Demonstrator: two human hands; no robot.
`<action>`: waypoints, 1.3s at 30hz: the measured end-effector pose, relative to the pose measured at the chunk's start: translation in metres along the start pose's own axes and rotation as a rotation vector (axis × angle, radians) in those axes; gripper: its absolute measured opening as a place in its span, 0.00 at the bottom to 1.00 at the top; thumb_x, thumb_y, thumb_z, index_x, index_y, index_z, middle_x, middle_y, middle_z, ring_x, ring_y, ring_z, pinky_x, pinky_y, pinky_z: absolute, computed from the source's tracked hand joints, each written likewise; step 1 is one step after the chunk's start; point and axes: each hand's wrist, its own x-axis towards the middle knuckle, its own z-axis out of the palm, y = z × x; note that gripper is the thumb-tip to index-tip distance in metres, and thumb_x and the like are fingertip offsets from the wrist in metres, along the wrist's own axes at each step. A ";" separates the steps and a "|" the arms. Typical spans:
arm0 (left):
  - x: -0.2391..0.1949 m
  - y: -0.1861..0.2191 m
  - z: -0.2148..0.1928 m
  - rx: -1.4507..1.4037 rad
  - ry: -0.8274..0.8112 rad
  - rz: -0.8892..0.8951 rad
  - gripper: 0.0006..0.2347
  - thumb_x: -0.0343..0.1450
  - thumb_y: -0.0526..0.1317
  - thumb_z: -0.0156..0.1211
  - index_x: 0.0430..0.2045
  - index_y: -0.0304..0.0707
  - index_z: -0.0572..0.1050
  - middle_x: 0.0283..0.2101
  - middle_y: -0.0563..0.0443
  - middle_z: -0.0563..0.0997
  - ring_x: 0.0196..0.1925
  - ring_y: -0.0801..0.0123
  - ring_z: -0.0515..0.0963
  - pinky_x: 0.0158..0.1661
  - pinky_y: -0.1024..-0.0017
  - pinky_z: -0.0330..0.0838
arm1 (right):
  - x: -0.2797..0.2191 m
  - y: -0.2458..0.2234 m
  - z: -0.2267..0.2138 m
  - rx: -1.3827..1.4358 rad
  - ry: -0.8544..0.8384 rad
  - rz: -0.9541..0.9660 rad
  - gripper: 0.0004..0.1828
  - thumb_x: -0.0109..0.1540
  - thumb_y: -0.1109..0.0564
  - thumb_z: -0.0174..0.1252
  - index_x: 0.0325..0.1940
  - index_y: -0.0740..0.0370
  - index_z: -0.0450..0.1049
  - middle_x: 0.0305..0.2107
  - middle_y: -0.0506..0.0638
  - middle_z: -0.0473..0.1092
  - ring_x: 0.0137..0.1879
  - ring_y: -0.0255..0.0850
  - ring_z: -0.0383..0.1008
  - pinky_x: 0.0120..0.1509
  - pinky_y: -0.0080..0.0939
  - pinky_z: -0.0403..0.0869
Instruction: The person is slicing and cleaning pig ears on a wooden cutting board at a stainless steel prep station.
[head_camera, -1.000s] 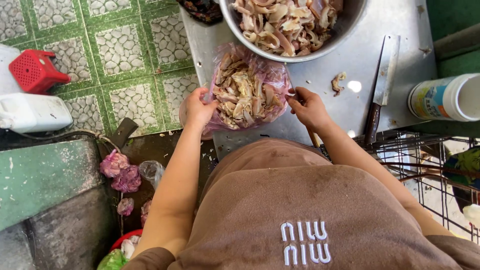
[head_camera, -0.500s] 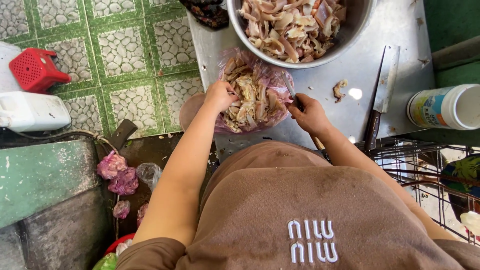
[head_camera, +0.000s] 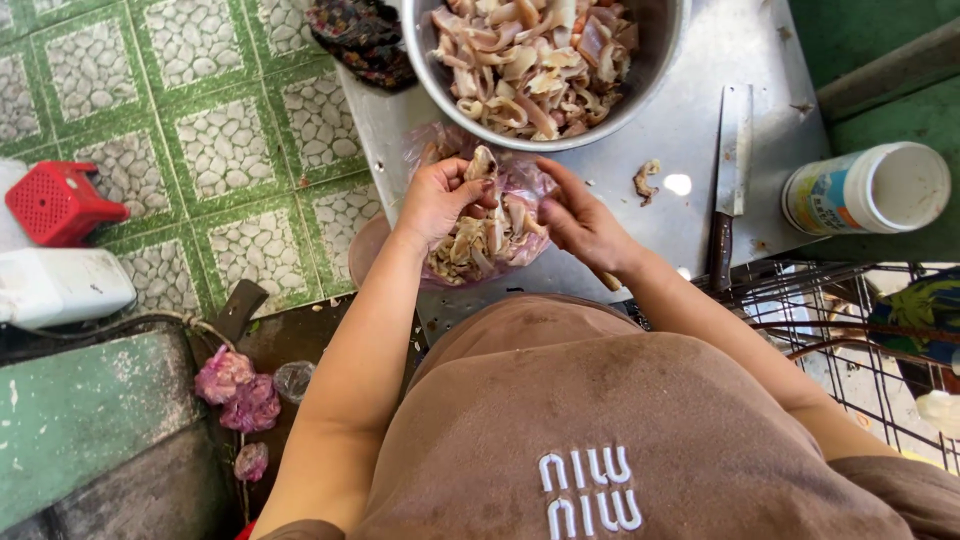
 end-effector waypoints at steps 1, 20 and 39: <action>-0.001 0.001 0.006 -0.022 -0.023 -0.030 0.02 0.73 0.29 0.60 0.37 0.33 0.76 0.33 0.47 0.83 0.33 0.70 0.86 0.30 0.75 0.80 | -0.001 -0.005 0.004 -0.144 -0.025 -0.110 0.39 0.71 0.47 0.53 0.83 0.52 0.46 0.41 0.49 0.70 0.39 0.34 0.69 0.44 0.35 0.72; 0.005 0.010 0.057 -0.195 -0.421 -0.282 0.02 0.71 0.29 0.62 0.33 0.30 0.80 0.26 0.50 0.78 0.20 0.76 0.71 0.20 0.80 0.62 | -0.033 -0.035 -0.002 -0.412 0.068 -0.220 0.30 0.68 0.49 0.60 0.70 0.57 0.57 0.26 0.46 0.71 0.33 0.31 0.67 0.38 0.32 0.68; 0.036 0.021 0.108 0.128 -0.539 -0.363 0.11 0.72 0.28 0.57 0.47 0.30 0.79 0.25 0.46 0.80 0.16 0.80 0.70 0.18 0.81 0.65 | -0.007 0.013 -0.061 0.175 0.683 0.143 0.36 0.70 0.29 0.45 0.37 0.68 0.67 0.18 0.51 0.68 0.18 0.39 0.67 0.20 0.41 0.67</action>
